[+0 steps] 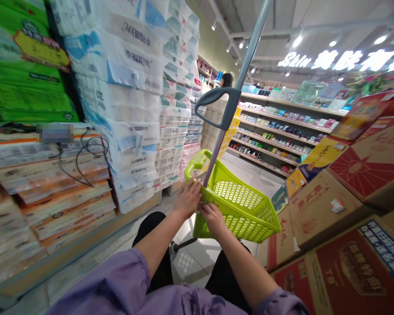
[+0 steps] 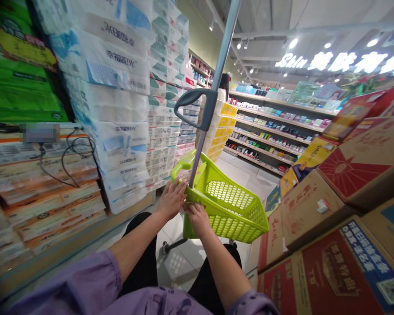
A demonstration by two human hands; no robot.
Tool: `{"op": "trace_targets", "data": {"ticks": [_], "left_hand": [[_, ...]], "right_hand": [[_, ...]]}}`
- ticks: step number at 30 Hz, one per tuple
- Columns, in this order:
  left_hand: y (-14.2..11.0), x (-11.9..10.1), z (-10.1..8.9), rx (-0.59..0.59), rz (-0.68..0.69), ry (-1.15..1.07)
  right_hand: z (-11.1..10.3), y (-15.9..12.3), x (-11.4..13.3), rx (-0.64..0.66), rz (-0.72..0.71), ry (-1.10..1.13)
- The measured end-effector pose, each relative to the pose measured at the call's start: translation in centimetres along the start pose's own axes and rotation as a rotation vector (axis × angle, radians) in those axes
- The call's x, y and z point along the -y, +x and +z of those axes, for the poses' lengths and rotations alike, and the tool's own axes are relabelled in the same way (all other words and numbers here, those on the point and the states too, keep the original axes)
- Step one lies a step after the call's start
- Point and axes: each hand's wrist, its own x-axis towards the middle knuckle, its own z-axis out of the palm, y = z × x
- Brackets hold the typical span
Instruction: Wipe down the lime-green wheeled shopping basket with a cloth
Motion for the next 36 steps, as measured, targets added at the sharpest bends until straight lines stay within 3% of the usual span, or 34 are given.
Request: {"op": "trace_targets", "data": {"ticks": [7,12,18,23,28,33,36], "left_hand": [[0.2,0.7,0.4,-0.033,-0.017,-0.078],[0.0,0.9,0.3,-0.04,-0.008,-0.111],[0.2,0.7,0.1,-0.044,-0.024,-0.138],[0.1,0.5,0.3,-0.023,-0.028,-0.127],[0.0,0.7,0.4,-0.017,-0.018,-0.117],[-0.1,0.8,0.3,-0.018,-0.018,-0.128],[-0.1,0.8,0.2,-0.02,-0.011,-0.126]], "right_hand": [[0.1,1.2,0.5,-0.081,0.032,-0.029],[1.1,0.6,1.0,0.028,-0.038,-0.021],[0.1,1.5,0.6,-0.025,0.007,-0.047],[0.0,1.5,0.9,0.102,-0.029,-0.048],[-0.2,2.0,0.9,-0.038,0.06,-0.049],[-0.1,1.8,1.3,0.06,0.045,-0.019],[0.0,1.7,1.3,-0.005,0.07,-0.001]]}}
